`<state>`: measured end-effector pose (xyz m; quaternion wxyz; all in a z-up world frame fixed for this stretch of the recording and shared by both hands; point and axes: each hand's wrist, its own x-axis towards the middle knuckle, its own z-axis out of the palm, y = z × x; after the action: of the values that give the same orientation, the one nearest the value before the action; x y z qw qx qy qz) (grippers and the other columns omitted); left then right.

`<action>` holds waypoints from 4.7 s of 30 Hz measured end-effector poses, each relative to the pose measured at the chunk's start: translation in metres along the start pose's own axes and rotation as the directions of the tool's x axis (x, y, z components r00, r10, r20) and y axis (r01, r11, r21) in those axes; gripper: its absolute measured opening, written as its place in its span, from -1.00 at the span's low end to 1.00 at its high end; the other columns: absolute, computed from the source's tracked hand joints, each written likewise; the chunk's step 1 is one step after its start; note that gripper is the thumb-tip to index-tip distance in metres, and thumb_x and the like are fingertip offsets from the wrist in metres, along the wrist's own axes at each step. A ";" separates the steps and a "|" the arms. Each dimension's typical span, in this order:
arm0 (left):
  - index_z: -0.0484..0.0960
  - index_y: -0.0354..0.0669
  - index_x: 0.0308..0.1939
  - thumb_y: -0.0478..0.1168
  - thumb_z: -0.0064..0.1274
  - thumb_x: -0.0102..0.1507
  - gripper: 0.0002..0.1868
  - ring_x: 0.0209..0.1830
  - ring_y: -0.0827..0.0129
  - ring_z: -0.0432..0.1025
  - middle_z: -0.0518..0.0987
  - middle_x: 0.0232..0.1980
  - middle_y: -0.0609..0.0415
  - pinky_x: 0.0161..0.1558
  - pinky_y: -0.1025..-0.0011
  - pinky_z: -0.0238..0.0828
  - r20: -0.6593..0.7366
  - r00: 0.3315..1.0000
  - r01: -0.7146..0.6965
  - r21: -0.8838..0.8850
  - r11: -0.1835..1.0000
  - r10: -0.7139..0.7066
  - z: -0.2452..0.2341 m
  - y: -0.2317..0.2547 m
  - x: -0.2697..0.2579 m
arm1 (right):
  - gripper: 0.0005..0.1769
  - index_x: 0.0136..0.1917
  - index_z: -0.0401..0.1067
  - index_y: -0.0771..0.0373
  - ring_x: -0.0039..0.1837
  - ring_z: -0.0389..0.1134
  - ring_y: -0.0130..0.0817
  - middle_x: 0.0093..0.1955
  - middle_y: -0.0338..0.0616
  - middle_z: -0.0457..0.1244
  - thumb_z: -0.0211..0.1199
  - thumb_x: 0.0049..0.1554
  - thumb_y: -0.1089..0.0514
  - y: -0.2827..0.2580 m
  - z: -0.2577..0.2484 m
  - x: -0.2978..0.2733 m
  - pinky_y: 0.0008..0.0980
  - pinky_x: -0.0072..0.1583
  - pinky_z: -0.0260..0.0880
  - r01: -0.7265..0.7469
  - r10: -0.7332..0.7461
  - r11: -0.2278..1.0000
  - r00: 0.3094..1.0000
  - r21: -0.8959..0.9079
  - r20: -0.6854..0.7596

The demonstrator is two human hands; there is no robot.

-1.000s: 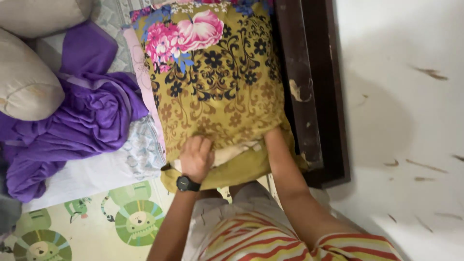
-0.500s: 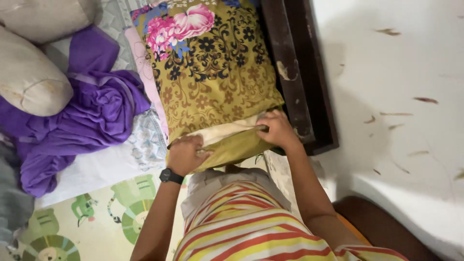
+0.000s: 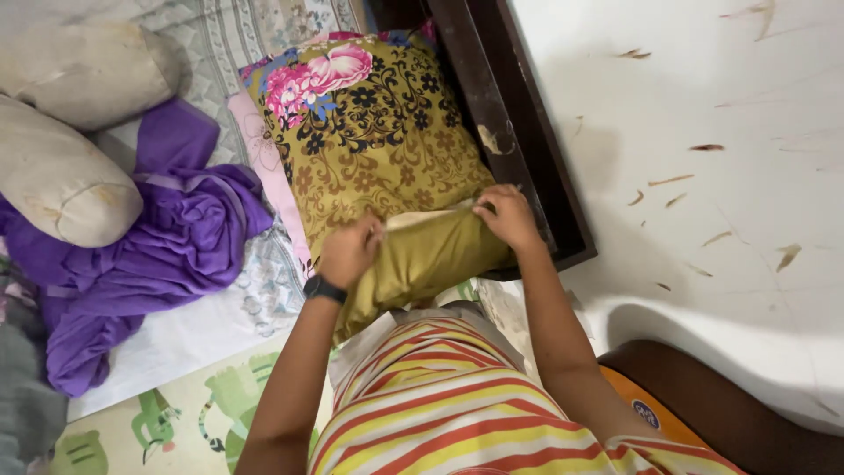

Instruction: Replacing the covers on bed pillows.

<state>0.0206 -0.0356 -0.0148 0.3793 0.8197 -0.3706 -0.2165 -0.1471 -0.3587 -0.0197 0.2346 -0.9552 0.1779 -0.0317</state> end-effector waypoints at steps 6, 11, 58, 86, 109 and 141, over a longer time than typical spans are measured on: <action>0.58 0.01 -0.07 -0.17 0.22 0.14 -0.71 -0.20 -0.05 0.54 0.63 -0.17 -0.09 -0.21 0.03 0.45 -0.188 0.982 0.071 0.211 0.975 -0.030 0.017 -0.014 0.024 | -0.63 0.10 0.53 0.17 0.29 0.27 0.02 0.20 -0.02 0.31 0.46 0.04 0.06 -0.012 0.022 0.030 0.00 0.27 0.28 -0.131 0.143 0.980 0.987 -0.153 0.070; 0.55 -0.13 -0.06 -0.10 0.28 0.11 -0.61 -0.05 -0.05 0.46 0.57 -0.09 -0.08 -0.05 0.07 0.43 -0.309 0.949 0.031 0.272 0.962 0.056 0.021 -0.001 0.014 | -0.37 0.28 0.45 0.20 0.29 0.26 0.07 0.22 0.04 0.28 0.43 -0.07 0.10 -0.019 0.054 0.029 0.00 0.24 0.23 0.039 -0.022 0.960 0.998 -0.276 0.062; 0.66 -0.25 -0.09 -0.28 0.16 0.19 -0.78 -0.09 -0.06 0.48 0.59 -0.15 -0.10 -0.02 0.11 0.40 -0.250 0.923 -0.281 0.085 0.956 0.293 -0.021 -0.021 -0.032 | -0.77 0.09 0.53 0.31 0.02 0.43 -0.02 0.02 0.04 0.36 0.22 0.17 0.41 -0.046 0.013 -0.039 -0.20 0.02 0.44 0.035 0.000 0.978 0.986 0.204 -0.167; 0.68 -0.14 -0.15 -0.14 0.14 0.36 -0.84 0.04 -0.01 0.48 0.63 -0.06 -0.07 0.18 0.09 0.37 -0.498 0.850 0.158 -0.070 0.985 -0.172 0.046 -0.087 -0.054 | -0.57 0.32 0.49 0.25 0.22 0.33 -0.03 0.05 0.06 0.40 0.10 0.29 0.01 -0.055 0.058 -0.047 -0.05 0.33 0.22 -0.071 0.085 0.962 0.995 -0.262 0.043; 0.26 -0.24 0.43 -0.45 0.04 0.11 -0.23 0.18 0.40 0.46 0.50 0.29 0.06 0.14 0.41 0.46 -0.009 0.957 0.125 -0.889 0.440 -0.290 0.021 -0.076 0.034 | 0.28 0.64 -0.14 0.35 0.58 -0.09 0.44 0.65 0.38 -0.20 0.24 0.04 -0.54 -0.245 0.059 0.122 0.19 0.50 0.05 -0.214 0.242 0.969 0.926 -0.126 0.289; 0.11 -0.08 0.54 -0.08 -0.11 0.40 -0.35 -0.19 0.38 0.55 0.67 0.01 0.04 -0.14 0.42 0.45 0.358 0.842 0.431 -0.896 0.103 -0.404 0.101 -0.074 0.050 | -0.89 -0.07 0.47 0.32 -0.14 0.41 0.24 -0.23 0.22 0.36 0.27 0.12 0.25 -0.219 -0.154 0.091 0.12 -0.09 0.37 -0.070 -0.037 0.975 0.885 -0.213 -0.464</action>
<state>0.0209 -0.0889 -0.1385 0.7149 0.4799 0.0826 -0.5019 -0.0130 -0.2768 0.2155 0.0766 -0.9383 0.2394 -0.2374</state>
